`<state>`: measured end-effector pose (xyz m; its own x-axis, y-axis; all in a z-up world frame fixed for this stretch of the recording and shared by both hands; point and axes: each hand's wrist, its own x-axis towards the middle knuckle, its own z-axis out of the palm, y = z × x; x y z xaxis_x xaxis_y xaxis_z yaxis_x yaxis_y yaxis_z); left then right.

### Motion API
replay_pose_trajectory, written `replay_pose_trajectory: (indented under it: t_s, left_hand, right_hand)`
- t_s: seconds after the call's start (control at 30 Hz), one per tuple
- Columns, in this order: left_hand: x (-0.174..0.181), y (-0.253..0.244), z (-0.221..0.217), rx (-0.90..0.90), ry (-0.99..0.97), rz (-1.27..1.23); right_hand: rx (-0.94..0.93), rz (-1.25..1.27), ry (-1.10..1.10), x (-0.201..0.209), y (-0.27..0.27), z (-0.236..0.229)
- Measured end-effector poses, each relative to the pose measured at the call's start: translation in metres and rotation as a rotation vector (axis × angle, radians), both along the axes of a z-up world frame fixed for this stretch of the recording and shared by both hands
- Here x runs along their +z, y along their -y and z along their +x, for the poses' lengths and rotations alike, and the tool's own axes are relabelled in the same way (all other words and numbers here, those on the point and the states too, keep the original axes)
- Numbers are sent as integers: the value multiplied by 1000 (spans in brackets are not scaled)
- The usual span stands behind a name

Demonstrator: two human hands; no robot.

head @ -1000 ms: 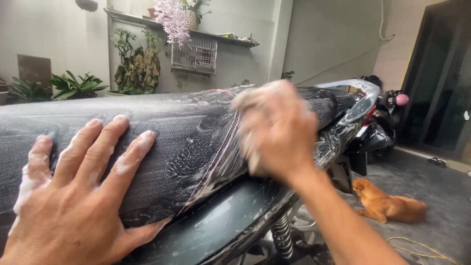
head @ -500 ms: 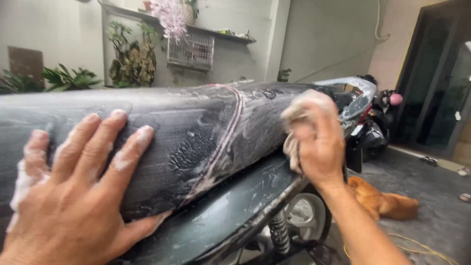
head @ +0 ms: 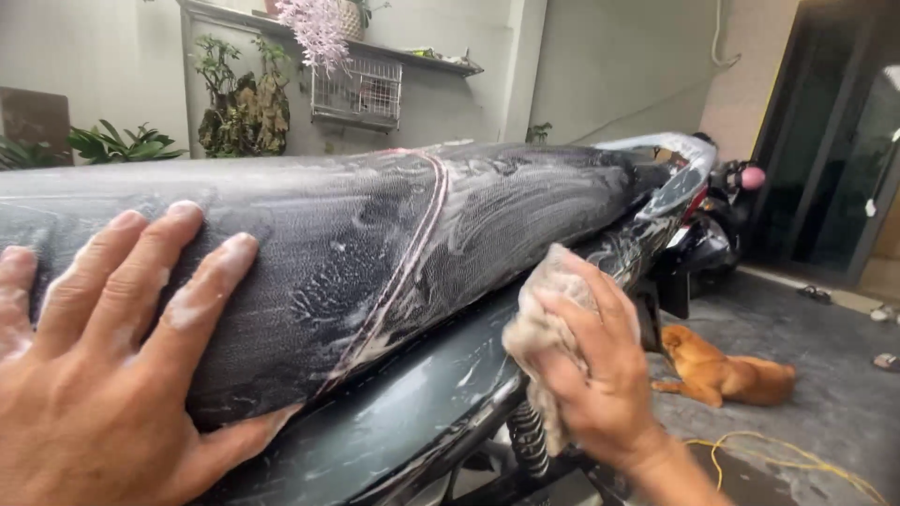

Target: Scrubbing the seat of a motorcycle with a soapy cloth to clean it.

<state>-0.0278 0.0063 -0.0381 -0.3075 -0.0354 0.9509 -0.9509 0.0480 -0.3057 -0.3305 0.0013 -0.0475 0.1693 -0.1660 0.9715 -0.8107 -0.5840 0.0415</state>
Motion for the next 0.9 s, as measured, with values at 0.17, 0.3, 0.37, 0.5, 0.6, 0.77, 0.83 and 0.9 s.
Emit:
replay_pose_trajectory:
  t_s: [0.17,0.3,0.37,0.5,0.6,0.77,0.83,0.9]
  left_hand:
    - [-2,3,1,-221,-10,47]
    - [-1,6,-5,-319,-7,54]
    - [0,6,-5,-391,-10,104]
    - [-2,5,-3,-236,8,59]
    - [2,6,-10,-482,-24,129]
    - [-2,7,-9,-443,-16,124]
    - [-1,5,-11,-445,-20,109]
    - [-2,3,-16,-518,-90,132]
  right_hand:
    - [72,-150,186,20,28,-22]
    - [329,-198,-171,18,-16,36]
    - [254,-228,-204,16,10,8]
    - [-157,-120,281,11,39,-26]
    - [-57,-130,-76,4,3,17]
    - [51,-97,-103,14,24,-26]
    - [-47,-119,124,21,29,-22]
    - [-76,-173,81,18,23,-1]
